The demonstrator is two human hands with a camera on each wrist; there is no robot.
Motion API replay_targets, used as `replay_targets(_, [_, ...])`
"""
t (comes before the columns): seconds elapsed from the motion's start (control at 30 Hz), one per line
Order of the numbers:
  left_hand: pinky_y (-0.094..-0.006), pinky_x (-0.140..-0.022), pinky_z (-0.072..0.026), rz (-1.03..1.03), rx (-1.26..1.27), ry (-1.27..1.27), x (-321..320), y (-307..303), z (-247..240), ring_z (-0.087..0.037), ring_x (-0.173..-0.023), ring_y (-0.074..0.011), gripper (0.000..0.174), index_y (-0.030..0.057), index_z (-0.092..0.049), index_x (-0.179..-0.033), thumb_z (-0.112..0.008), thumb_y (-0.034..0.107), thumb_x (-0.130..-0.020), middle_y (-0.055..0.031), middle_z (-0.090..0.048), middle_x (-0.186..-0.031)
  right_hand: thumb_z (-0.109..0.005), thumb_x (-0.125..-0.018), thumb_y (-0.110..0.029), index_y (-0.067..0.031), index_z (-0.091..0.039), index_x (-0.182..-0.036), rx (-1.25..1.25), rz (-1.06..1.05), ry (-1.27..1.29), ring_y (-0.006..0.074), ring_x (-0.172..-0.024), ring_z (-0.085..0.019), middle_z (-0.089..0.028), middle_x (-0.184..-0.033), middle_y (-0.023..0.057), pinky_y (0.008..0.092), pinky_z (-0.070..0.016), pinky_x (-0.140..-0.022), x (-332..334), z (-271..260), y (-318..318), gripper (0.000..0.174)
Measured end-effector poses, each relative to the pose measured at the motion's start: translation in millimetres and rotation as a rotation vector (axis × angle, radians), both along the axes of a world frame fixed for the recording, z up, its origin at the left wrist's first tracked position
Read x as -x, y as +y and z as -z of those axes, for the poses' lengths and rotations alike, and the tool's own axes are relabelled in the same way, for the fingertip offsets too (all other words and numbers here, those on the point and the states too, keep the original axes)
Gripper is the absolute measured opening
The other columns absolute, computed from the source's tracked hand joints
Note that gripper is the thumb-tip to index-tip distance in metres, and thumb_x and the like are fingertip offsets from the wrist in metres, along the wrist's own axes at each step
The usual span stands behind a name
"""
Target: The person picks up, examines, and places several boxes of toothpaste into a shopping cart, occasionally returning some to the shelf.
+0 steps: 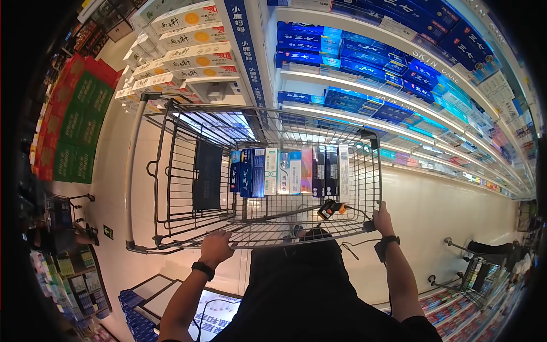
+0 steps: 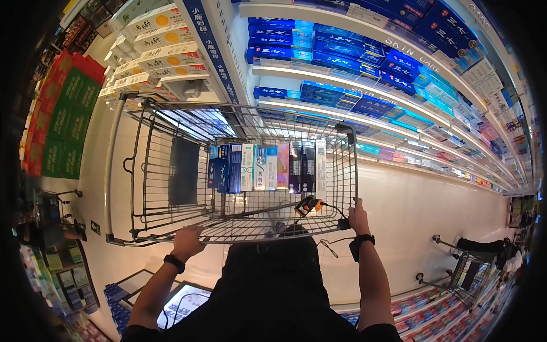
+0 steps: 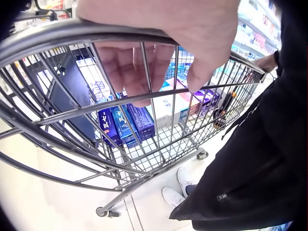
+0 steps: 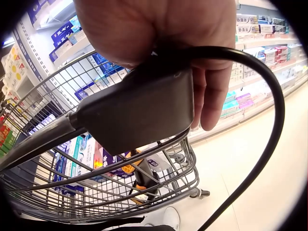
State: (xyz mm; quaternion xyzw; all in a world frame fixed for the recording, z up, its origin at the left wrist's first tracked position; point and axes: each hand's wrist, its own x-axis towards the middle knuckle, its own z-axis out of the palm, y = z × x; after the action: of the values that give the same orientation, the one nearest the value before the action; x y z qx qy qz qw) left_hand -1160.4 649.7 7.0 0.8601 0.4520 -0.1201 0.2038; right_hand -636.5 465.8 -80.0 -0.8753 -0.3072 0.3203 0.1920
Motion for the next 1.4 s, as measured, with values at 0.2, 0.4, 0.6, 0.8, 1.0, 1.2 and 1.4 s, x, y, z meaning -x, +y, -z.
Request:
replay_targets(0.2, [-0.0408,-0.078,-0.0513,-0.011,-0.043,-0.002,2.7,5.7,7.2,-0.063,-0.089,-0.0299,0.03,0.0083,-0.065,-0.092,-0.066,0.037,-0.082,-0.0095,-0.065,-0.089,-0.049,-0.091,-0.013,-0.0031,-0.039,-0.121,-0.002,-0.045,-0.055,0.0452,-0.08,-0.062,-0.063,-0.081,0.0277,0.0503,-0.0479,-0.07,-3.1,7.8,7.1,0.033])
replay_targets(0.4, [-0.0406,-0.089,-0.0487,-0.103,0.153,0.191,-8.3,20.4,-13.1,-0.06,-0.105,-0.0286,0.037,0.0119,-0.065,-0.111,-0.068,0.031,-0.079,-0.0094,-0.066,-0.109,-0.049,-0.091,-0.01,-0.0033,-0.04,-0.127,-0.057,-0.052,-0.02,0.0287,-0.065,-0.064,-0.063,-0.071,0.0168,0.0408,-0.0512,-0.063,-14.2,33.7,11.4,0.038])
replay_targets(0.6, [-0.0416,-0.08,-0.0521,-0.041,0.008,0.024,8.5,25.2,9.1,-0.063,-0.091,-0.0304,0.032,0.0109,-0.067,-0.103,-0.071,0.027,-0.075,-0.0096,-0.067,-0.092,-0.05,-0.091,-0.014,-0.0028,-0.041,-0.125,-0.066,-0.111,-0.085,0.0423,-0.081,-0.065,-0.064,-0.085,0.0292,0.0473,-0.05,-0.073,0.0,16.7,27.7,0.036])
replay_targets(0.8, [-0.042,-0.08,-0.0519,-0.05,0.057,0.083,14.0,38.0,10.9,-0.063,-0.092,-0.0305,0.035,0.0107,-0.067,-0.104,-0.071,0.022,-0.071,-0.0103,-0.067,-0.094,-0.049,-0.091,-0.015,-0.0035,-0.04,-0.123,-0.012,-0.075,-0.029,0.0475,-0.081,-0.062,-0.063,-0.084,0.0315,0.0514,-0.0484,-0.073,6.3,13.2,40.3,0.035])
replay_targets(1.0, [-0.0391,-0.088,-0.0497,-0.102,0.121,0.156,12.4,47.1,6.3,-0.061,-0.103,-0.029,0.043,0.0102,-0.067,-0.11,-0.071,0.038,-0.078,-0.0114,-0.067,-0.106,-0.051,-0.091,-0.017,-0.0039,-0.037,-0.118,-0.016,-0.07,-0.052,0.0551,-0.083,-0.058,-0.061,-0.085,0.0368,0.0591,-0.0465,-0.074,13.0,5.9,52.2,0.033])
replay_targets(1.2, [-0.0408,-0.083,-0.0512,-0.06,0.093,0.093,21.0,54.5,9.8,-0.063,-0.096,-0.0306,0.038,0.0099,-0.067,-0.104,-0.072,0.032,-0.073,-0.0116,-0.067,-0.103,-0.05,-0.091,-0.017,-0.0035,-0.039,-0.119,-0.01,-0.037,-0.051,0.0537,-0.086,-0.059,-0.061,-0.088,0.0357,0.0573,-0.0469,-0.075,20.1,4.4,61.7,0.033])
replay_targets(1.4, [-0.0424,-0.074,-0.0514,-0.044,0.021,-0.017,16.7,55.6,4.8,-0.063,-0.084,-0.0309,0.025,0.0098,-0.065,-0.088,-0.072,0.028,-0.072,-0.009,-0.065,-0.088,-0.052,-0.091,-0.017,-0.0042,-0.04,-0.123,0.034,0.001,-0.057,0.0509,-0.087,-0.061,-0.063,-0.088,0.0332,0.0539,-0.0478,-0.075,22.8,1.8,64.3,0.036])
